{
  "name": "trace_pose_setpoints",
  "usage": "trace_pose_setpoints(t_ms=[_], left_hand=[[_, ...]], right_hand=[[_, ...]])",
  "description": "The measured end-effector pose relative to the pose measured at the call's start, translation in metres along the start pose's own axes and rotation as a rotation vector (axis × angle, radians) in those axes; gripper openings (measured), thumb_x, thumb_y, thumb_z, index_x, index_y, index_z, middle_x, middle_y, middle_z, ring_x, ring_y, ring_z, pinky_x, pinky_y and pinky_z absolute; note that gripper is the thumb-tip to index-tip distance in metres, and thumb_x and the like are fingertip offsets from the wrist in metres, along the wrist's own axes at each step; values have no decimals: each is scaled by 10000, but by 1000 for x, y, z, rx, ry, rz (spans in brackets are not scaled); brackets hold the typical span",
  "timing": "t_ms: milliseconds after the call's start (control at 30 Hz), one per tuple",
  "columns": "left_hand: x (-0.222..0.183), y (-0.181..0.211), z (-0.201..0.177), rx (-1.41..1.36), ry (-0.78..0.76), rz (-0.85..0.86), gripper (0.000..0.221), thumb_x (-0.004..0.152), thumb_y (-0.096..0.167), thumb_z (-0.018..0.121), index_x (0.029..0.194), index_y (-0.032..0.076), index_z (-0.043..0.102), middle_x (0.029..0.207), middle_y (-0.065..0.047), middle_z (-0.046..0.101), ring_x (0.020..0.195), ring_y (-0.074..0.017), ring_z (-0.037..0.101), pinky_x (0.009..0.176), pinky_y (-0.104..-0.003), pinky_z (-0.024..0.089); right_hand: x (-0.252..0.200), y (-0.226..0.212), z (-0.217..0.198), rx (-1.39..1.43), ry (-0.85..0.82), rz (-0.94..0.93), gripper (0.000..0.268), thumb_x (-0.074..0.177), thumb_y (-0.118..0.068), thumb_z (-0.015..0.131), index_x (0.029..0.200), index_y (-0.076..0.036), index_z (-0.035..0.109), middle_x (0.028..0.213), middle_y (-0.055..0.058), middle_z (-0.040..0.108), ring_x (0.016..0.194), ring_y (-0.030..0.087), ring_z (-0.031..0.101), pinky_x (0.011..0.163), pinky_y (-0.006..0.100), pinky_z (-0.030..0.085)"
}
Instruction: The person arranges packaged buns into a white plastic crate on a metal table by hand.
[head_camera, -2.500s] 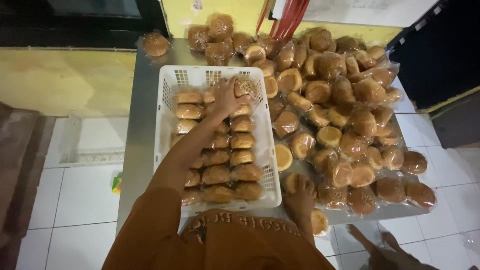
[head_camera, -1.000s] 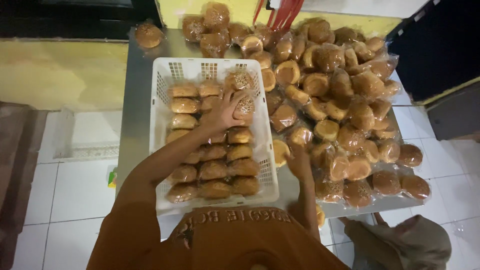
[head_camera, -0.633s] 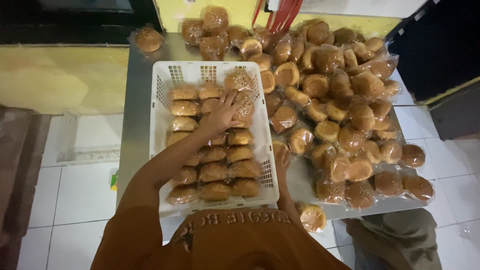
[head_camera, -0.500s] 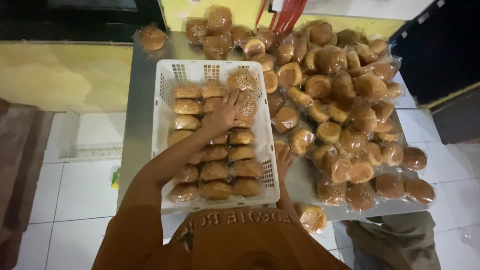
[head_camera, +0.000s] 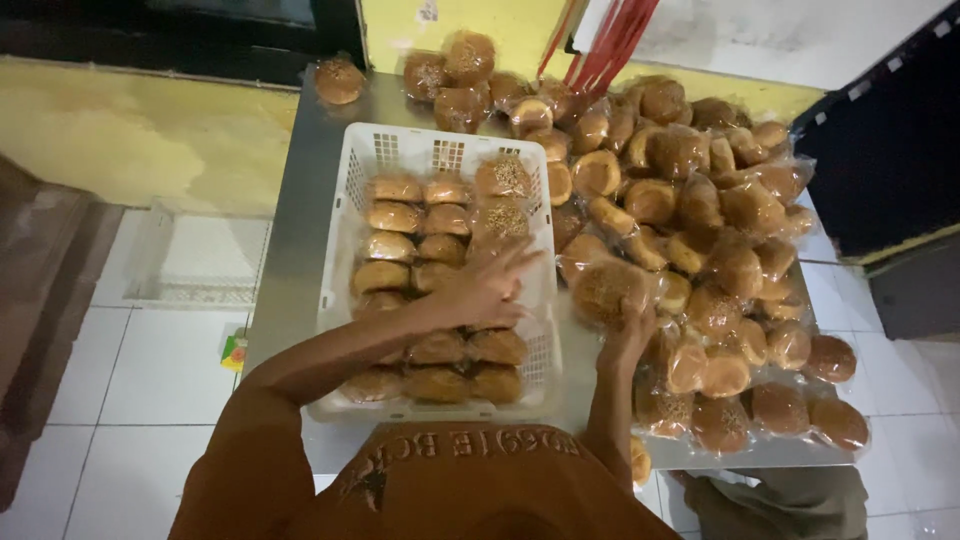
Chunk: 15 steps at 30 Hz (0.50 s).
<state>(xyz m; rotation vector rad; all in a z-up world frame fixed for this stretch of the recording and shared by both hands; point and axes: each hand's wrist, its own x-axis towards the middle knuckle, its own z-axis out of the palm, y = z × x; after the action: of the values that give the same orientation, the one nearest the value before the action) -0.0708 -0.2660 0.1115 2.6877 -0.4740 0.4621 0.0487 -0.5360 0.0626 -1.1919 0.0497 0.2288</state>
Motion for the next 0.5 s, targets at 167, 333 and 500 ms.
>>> trace_pose_setpoints(t_ms=[167,333,500], left_hand=[[7,38,-18,-333,108,-21,1161,704,555,866,1590,114,258,1616,-292,207,1475,-524,260,1135,-712,290],[1,30,-24,-171,23,-208,1166,711,598,851,1619,176,253,1618,-243,285,1448,-483,343,1071,-648,428],[-12,10,-14,-164,-40,-366,1167,672,597,914,1564,173,291,1489,-234,399,1357,-493,400,1006,-643,466]], right_hand=[[23,30,0,-183,-229,-126,343,1105,-250,658,1244,53,575,1020,93,538,889,210,485,752,346,437],[-4,34,59,-149,-392,193,500,934,-293,657,1371,-68,564,1244,50,660,1050,154,628,888,285,524],[4,60,52,-237,-546,266,511,1007,-312,689,1322,75,577,1147,123,622,1007,222,637,861,389,586]])
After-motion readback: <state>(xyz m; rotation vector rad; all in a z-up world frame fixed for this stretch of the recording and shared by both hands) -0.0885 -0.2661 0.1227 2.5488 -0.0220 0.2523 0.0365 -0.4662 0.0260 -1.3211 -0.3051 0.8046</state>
